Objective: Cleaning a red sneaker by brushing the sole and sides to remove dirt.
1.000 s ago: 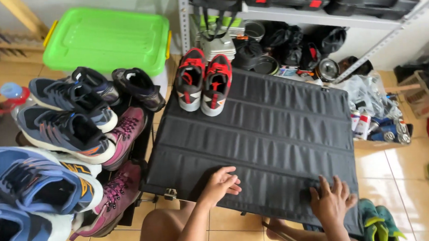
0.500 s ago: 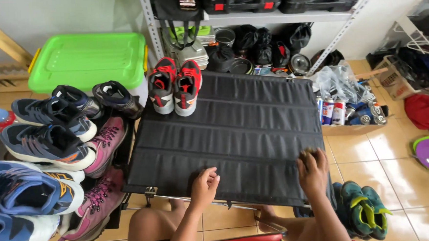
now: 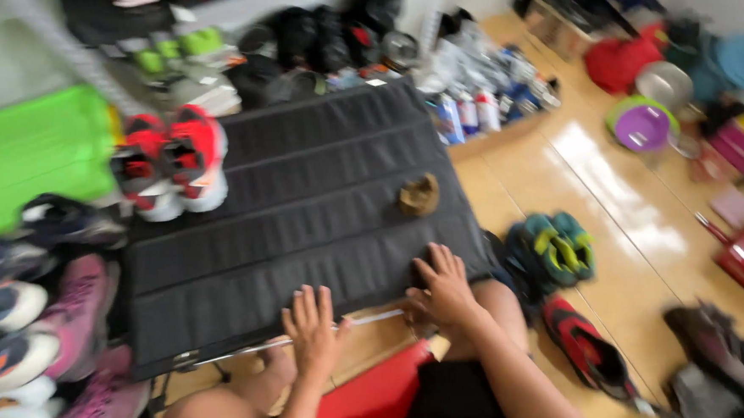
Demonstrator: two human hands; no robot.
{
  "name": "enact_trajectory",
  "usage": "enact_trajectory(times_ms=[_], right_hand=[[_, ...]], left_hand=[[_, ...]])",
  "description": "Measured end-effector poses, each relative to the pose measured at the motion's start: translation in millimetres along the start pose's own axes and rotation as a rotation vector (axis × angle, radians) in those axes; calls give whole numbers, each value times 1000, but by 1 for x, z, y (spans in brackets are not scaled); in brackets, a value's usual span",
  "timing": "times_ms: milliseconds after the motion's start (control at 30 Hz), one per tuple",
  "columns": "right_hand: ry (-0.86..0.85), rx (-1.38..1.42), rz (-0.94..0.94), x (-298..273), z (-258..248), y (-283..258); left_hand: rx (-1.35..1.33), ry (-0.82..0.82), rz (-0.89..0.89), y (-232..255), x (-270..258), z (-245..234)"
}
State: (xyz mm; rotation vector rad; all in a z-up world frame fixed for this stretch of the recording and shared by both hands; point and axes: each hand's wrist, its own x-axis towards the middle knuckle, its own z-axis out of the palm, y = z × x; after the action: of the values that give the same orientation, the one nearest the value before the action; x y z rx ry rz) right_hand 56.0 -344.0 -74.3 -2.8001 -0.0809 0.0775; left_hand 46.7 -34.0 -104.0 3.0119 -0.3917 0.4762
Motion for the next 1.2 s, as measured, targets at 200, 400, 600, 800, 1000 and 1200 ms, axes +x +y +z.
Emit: enact_trajectory(times_ms=[200,400,600,800,1000,1200], right_hand=[[-33,-62,-136,-58,-1,34],[509,582,321,-132,-29,92],[-152,557,1043,-271,98,218],[-402,383,1184,-370,153,264],[-169,43,1061,-383,145,292],[-253,-48,1158,-334,81,310]], left_hand=[[-67,53,71,-7,-7,-3],[-56,-48,155,10,-21,-36],[-390,-87,399,76,-37,-53],[-703,-662,305,101,-37,4],[-498,-890,223,109,-21,-9],[-463,-961,211,108,-20,-10]])
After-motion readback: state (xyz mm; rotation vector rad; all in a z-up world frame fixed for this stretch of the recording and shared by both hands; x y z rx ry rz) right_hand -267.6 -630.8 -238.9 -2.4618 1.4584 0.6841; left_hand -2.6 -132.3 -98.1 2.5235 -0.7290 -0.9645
